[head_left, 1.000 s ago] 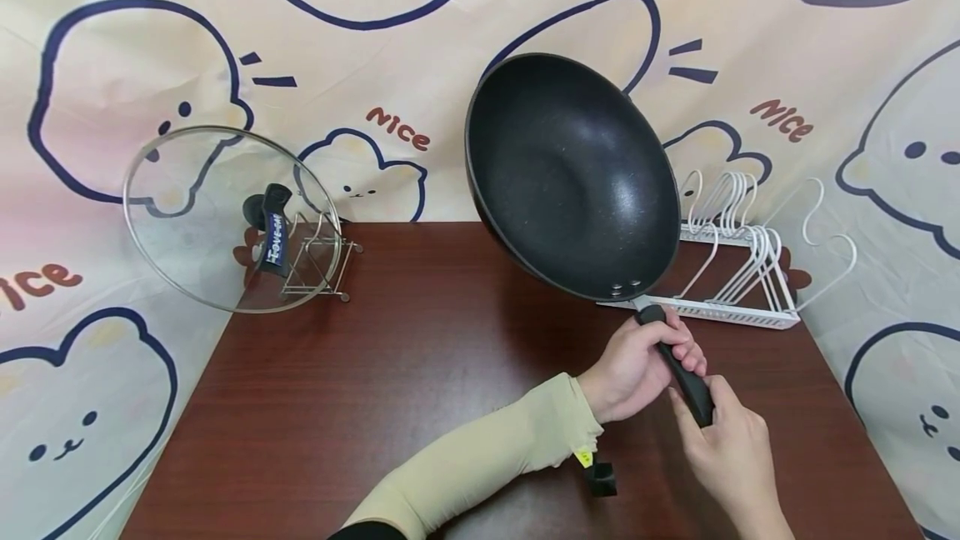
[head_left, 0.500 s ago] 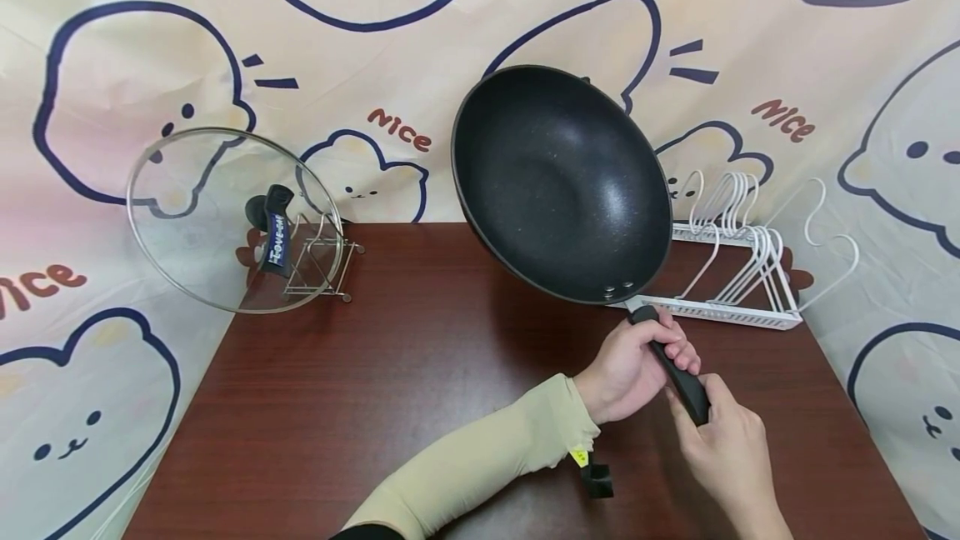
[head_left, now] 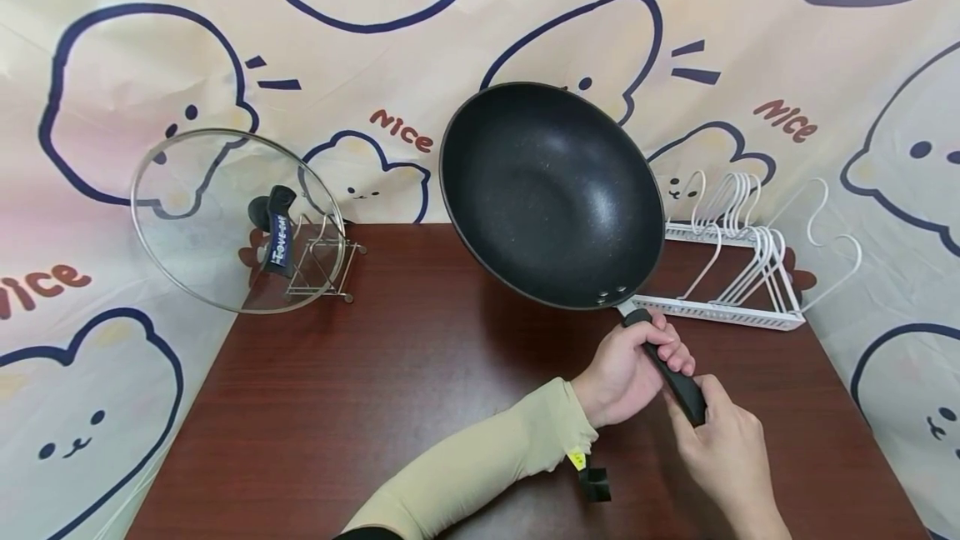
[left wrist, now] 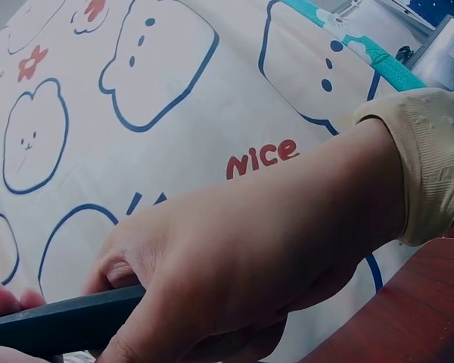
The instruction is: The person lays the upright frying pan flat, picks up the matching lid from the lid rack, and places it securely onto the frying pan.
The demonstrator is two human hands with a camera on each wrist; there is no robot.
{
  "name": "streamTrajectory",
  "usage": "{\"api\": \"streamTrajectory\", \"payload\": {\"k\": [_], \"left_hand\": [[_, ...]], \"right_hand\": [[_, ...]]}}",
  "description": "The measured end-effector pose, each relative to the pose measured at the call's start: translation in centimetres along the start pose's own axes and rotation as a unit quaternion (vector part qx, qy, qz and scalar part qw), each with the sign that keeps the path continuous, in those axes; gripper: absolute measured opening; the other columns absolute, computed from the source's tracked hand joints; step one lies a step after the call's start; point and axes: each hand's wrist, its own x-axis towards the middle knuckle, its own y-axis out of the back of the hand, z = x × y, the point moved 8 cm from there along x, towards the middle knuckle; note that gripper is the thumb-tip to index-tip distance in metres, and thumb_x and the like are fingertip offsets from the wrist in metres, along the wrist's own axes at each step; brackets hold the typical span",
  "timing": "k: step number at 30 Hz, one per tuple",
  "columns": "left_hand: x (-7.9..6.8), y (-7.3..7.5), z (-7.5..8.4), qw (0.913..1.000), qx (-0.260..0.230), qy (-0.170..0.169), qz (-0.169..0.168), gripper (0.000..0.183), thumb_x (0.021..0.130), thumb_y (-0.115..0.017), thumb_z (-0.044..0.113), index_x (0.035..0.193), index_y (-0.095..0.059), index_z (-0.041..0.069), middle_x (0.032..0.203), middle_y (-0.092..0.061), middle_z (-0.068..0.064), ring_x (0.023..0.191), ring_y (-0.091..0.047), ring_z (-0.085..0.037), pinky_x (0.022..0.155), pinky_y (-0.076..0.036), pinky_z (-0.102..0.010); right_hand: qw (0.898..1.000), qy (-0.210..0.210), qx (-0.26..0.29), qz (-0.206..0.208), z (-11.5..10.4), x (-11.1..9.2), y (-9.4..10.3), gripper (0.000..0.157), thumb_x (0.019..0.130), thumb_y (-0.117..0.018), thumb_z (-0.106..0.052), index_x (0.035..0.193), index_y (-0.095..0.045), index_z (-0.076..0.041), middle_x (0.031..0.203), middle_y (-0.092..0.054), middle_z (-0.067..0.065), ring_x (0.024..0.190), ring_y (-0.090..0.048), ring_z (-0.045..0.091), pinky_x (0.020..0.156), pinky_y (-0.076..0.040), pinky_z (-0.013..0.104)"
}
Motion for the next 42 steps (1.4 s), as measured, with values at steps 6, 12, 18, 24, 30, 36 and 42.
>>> {"api": "streamTrajectory", "payload": {"k": [6, 12, 18, 24, 30, 36, 42], "left_hand": [[0.0, 0.0, 0.1, 1.0000, 0.003, -0.001, -0.001, 0.017, 0.090, -0.042, 0.003, 0.085, -0.044, 0.019, 0.068, -0.038, 0.002, 0.065, -0.036, -0.015, 0.072, -0.038, -0.028], [0.0, 0.3, 0.1, 1.0000, -0.004, -0.001, 0.009, 0.017, 0.089, -0.043, 0.004, 0.084, -0.044, 0.020, 0.068, -0.037, 0.003, 0.064, -0.035, -0.015, 0.071, -0.037, -0.028], [-0.1, 0.7, 0.0, 0.9997, -0.012, 0.002, 0.021, 0.017, 0.088, -0.044, 0.004, 0.086, -0.043, 0.021, 0.070, -0.037, 0.003, 0.065, -0.035, -0.014, 0.071, -0.037, -0.028], [-0.2, 1.1, -0.2, 0.9995, -0.015, 0.003, 0.027, 0.016, 0.090, -0.045, 0.005, 0.088, -0.043, 0.021, 0.071, -0.038, 0.003, 0.065, -0.036, -0.013, 0.073, -0.039, -0.027], [-0.2, 1.6, -0.5, 0.9992, -0.019, 0.008, 0.035, 0.016, 0.090, -0.045, 0.006, 0.088, -0.043, 0.022, 0.070, -0.038, 0.004, 0.065, -0.038, -0.013, 0.075, -0.041, -0.027], [-0.4, 2.0, -0.5, 0.9987, -0.025, 0.009, 0.042, 0.016, 0.090, -0.045, 0.006, 0.087, -0.044, 0.021, 0.070, -0.038, 0.004, 0.065, -0.037, -0.013, 0.075, -0.040, -0.027], [-0.8, 1.6, -0.3, 0.9994, -0.023, 0.004, 0.026, 0.018, 0.089, -0.043, 0.004, 0.086, -0.044, 0.022, 0.070, -0.037, 0.004, 0.065, -0.037, -0.013, 0.075, -0.038, -0.027]], "right_hand": [[1.000, 0.001, -0.002, -0.004, -0.1, 0.1, 0.0, 0.025, 0.076, -0.082, -0.003, 0.086, -0.059, -0.002, 0.051, -0.046, -0.005, 0.046, -0.038, 0.007, 0.043, -0.029, 0.029], [1.000, -0.002, -0.010, -0.010, 0.0, 0.1, -0.2, 0.026, 0.075, -0.083, -0.004, 0.086, -0.059, -0.002, 0.051, -0.047, -0.004, 0.045, -0.041, 0.013, 0.043, -0.029, 0.034], [1.000, 0.011, -0.017, -0.006, 0.2, -0.1, -0.4, 0.027, 0.073, -0.084, -0.003, 0.086, -0.060, -0.004, 0.052, -0.049, -0.005, 0.043, -0.045, 0.018, 0.044, -0.031, 0.035], [1.000, 0.013, -0.018, -0.008, 0.3, -0.3, -0.7, 0.027, 0.073, -0.084, -0.003, 0.087, -0.061, -0.004, 0.052, -0.050, -0.004, 0.043, -0.045, 0.019, 0.043, -0.031, 0.038], [1.000, 0.018, -0.022, -0.011, 0.1, -0.4, -0.8, 0.026, 0.074, -0.083, -0.003, 0.089, -0.061, -0.003, 0.052, -0.053, -0.002, 0.043, -0.047, 0.019, 0.042, -0.033, 0.039], [0.999, 0.037, -0.023, -0.008, -0.2, -0.6, -1.0, 0.027, 0.073, -0.081, -0.003, 0.091, -0.061, -0.001, 0.052, -0.053, -0.001, 0.042, -0.048, 0.022, 0.041, -0.033, 0.041], [0.998, 0.055, -0.024, -0.002, -0.5, -0.7, -1.0, 0.027, 0.072, -0.079, -0.004, 0.091, -0.061, -0.002, 0.051, -0.047, -0.006, 0.043, -0.042, 0.013, 0.042, -0.032, 0.038]]}}
